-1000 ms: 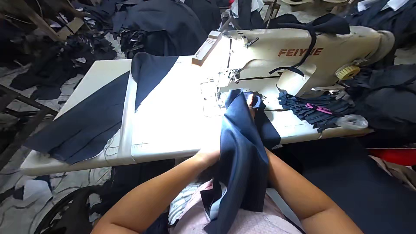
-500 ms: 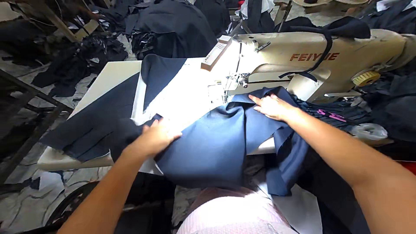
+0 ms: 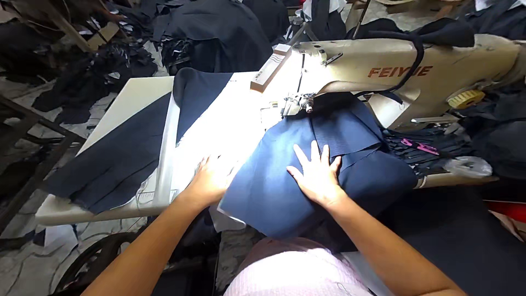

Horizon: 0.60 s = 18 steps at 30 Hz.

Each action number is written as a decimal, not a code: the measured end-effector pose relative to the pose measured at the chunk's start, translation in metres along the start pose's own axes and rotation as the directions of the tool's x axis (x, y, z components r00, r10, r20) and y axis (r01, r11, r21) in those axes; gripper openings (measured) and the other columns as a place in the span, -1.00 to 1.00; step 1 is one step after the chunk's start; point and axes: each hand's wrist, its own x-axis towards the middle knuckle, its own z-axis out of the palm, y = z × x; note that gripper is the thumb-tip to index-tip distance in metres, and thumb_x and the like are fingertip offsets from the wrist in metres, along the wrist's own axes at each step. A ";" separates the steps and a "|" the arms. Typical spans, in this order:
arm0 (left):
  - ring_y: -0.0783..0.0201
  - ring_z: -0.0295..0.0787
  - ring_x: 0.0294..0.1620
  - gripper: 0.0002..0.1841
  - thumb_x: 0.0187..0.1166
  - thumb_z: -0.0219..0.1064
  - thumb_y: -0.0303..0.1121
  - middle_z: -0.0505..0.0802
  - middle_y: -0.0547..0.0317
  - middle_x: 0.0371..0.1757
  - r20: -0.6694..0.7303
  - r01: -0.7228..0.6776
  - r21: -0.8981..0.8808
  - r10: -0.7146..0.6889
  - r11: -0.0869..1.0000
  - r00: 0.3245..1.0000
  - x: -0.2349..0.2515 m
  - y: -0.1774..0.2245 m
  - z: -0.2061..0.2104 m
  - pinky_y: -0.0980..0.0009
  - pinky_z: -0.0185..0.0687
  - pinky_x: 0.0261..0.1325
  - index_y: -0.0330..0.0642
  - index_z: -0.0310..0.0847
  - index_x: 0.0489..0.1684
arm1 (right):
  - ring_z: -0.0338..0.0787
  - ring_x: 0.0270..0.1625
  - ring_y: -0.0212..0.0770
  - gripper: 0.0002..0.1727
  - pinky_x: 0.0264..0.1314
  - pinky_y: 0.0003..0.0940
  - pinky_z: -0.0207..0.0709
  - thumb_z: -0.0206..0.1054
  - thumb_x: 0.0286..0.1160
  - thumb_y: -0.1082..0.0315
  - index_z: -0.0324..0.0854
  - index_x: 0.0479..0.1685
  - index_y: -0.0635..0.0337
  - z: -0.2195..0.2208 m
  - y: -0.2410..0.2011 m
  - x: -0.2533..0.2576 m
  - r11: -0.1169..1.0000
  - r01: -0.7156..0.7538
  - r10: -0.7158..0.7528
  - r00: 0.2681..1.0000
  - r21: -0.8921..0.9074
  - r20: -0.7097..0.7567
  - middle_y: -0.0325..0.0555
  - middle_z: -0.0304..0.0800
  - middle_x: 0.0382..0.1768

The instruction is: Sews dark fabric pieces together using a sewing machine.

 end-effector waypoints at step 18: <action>-0.07 0.74 0.39 -0.42 0.82 -0.08 0.01 0.82 -0.12 0.31 0.103 -0.094 -0.240 0.122 0.966 0.987 0.038 0.046 0.024 -0.12 0.53 0.44 -0.22 0.60 0.50 | -0.18 0.92 0.34 -0.26 0.77 0.56 -0.43 -0.13 0.74 -0.35 0.14 0.88 -0.38 -0.012 0.061 0.008 0.996 0.081 -0.082 0.996 -0.031 -0.030 0.19 -0.04 0.89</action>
